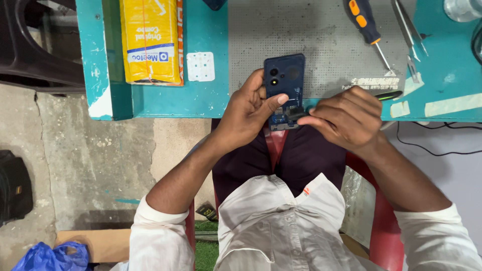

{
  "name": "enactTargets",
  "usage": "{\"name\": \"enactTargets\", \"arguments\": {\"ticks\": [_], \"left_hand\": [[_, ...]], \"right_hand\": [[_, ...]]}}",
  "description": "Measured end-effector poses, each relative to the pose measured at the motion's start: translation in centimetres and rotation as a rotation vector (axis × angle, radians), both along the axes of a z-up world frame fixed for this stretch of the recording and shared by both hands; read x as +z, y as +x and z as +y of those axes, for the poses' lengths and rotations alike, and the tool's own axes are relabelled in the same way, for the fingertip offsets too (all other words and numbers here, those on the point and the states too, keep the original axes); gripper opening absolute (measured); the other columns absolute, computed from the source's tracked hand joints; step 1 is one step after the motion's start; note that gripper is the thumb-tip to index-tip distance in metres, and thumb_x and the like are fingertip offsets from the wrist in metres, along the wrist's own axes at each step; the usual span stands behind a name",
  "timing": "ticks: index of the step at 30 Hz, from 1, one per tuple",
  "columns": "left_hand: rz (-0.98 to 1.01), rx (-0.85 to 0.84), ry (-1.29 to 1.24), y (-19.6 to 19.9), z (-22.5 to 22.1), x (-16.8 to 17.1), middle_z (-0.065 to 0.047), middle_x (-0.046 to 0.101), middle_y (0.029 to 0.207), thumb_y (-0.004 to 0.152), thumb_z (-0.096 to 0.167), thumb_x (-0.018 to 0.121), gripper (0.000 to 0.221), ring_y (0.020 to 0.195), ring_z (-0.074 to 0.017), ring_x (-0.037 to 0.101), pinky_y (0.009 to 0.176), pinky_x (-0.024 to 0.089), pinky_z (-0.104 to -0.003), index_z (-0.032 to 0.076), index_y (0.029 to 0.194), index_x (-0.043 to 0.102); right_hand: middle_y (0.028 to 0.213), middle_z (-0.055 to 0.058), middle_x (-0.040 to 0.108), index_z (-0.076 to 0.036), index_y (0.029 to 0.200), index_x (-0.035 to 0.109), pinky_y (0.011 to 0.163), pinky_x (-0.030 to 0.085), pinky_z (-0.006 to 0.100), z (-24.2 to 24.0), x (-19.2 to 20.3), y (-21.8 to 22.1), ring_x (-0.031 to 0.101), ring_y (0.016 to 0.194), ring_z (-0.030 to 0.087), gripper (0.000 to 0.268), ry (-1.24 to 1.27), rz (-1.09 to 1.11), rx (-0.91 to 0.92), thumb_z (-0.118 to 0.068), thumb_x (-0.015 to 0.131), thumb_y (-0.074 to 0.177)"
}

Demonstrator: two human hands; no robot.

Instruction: The person disassembles a smartphone by removing the back cover and unscrewing internal components. They use a screwdriver to remove screws and a spray bottle to clean the interior before reassembling the device.

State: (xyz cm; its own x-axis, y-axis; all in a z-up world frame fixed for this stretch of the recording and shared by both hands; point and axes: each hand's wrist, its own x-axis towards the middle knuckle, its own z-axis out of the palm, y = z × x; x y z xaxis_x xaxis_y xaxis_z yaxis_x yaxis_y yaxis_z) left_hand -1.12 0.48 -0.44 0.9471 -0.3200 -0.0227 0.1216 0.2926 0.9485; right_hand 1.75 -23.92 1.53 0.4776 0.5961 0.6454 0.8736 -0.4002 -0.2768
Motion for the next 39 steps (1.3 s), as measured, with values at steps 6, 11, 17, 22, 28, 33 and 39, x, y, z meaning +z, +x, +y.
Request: {"name": "enactTargets", "arguments": {"ticks": [6, 11, 17, 22, 28, 33, 39], "left_hand": [[0.021, 0.044, -0.009, 0.0, -0.4, 0.2, -0.014, 0.072, 0.118, 0.109, 0.010, 0.061, 0.040, 0.109, -0.0119, 0.071, 0.094, 0.061, -0.028, -0.004, 0.141, 0.040], [0.087, 0.097, -0.108, 0.3, -0.7, 0.5, -0.014, 0.071, 0.121, 0.107, 0.009, 0.057, 0.041, 0.109, -0.0135, 0.072, 0.094, 0.063, -0.028, -0.002, 0.141, 0.037], [0.043, 0.089, -0.131, 0.2, -0.7, 0.4, -0.015, 0.068, 0.127, 0.109, 0.004, 0.057, 0.042, 0.116, -0.0140, 0.068, 0.103, 0.059, -0.031, -0.004, 0.145, 0.037], [0.058, 0.100, -0.114, 0.3, -0.7, 0.3, -0.013, 0.068, 0.126, 0.107, 0.004, 0.058, 0.047, 0.115, -0.0136, 0.068, 0.102, 0.059, -0.031, -0.004, 0.147, 0.035], [0.034, 0.087, -0.033, 0.4, -0.6, 0.3, -0.014, 0.070, 0.122, 0.107, 0.004, 0.057, 0.047, 0.114, -0.0142, 0.070, 0.101, 0.061, -0.032, -0.004, 0.148, 0.035], [0.053, 0.092, -0.062, 0.4, -0.6, 0.3, -0.014, 0.070, 0.122, 0.107, 0.003, 0.057, 0.047, 0.112, -0.0140, 0.070, 0.099, 0.060, -0.031, -0.004, 0.147, 0.035], [0.031, 0.093, -0.091, 0.4, -0.7, 0.5, -0.014, 0.070, 0.122, 0.108, 0.003, 0.057, 0.042, 0.112, -0.0132, 0.069, 0.099, 0.060, -0.030, -0.003, 0.145, 0.038]], "right_hand": [[0.100, 0.009, 0.071, -0.001, 0.100, 0.075, 0.065, 0.048, 0.035, 0.4, 0.9, 0.0, 0.067, 0.080, 0.020, 0.016, 0.079, 0.040, -0.054, 0.012, 0.078, 0.090], [0.121, 0.015, 0.068, 0.006, 0.128, 0.072, 0.083, 0.054, 0.037, 0.5, 1.7, 0.3, 0.065, 0.102, 0.026, 0.043, -0.008, 0.105, -0.287, 0.024, 0.066, 0.090], [0.128, 0.010, 0.069, -0.001, 0.129, 0.072, 0.098, 0.052, 0.038, -0.7, 2.3, 1.5, 0.065, 0.116, 0.026, 0.043, -0.155, 0.083, -0.353, 0.019, 0.069, 0.091], [0.127, 0.007, 0.072, -0.001, 0.128, 0.074, 0.103, 0.046, 0.038, -1.6, 1.6, 1.8, 0.066, 0.115, 0.023, 0.042, -0.237, 0.049, -0.438, 0.019, 0.067, 0.092], [0.124, 0.005, 0.073, -0.002, 0.129, 0.075, 0.099, 0.043, 0.035, -2.2, 0.7, 2.3, 0.065, 0.111, 0.021, 0.034, -0.249, 0.012, -0.509, 0.013, 0.071, 0.099], [0.125, 0.004, 0.072, -0.004, 0.130, 0.074, 0.100, 0.042, 0.041, -2.0, 1.7, 2.7, 0.064, 0.109, 0.020, 0.023, -0.234, -0.012, -0.508, -0.003, 0.078, 0.107], [0.124, 0.014, 0.067, 0.003, 0.132, 0.067, 0.092, 0.042, 0.043, -2.0, 4.1, 5.8, 0.061, 0.109, 0.030, 0.037, -0.286, -0.046, -0.540, -0.008, 0.076, 0.098]]}}
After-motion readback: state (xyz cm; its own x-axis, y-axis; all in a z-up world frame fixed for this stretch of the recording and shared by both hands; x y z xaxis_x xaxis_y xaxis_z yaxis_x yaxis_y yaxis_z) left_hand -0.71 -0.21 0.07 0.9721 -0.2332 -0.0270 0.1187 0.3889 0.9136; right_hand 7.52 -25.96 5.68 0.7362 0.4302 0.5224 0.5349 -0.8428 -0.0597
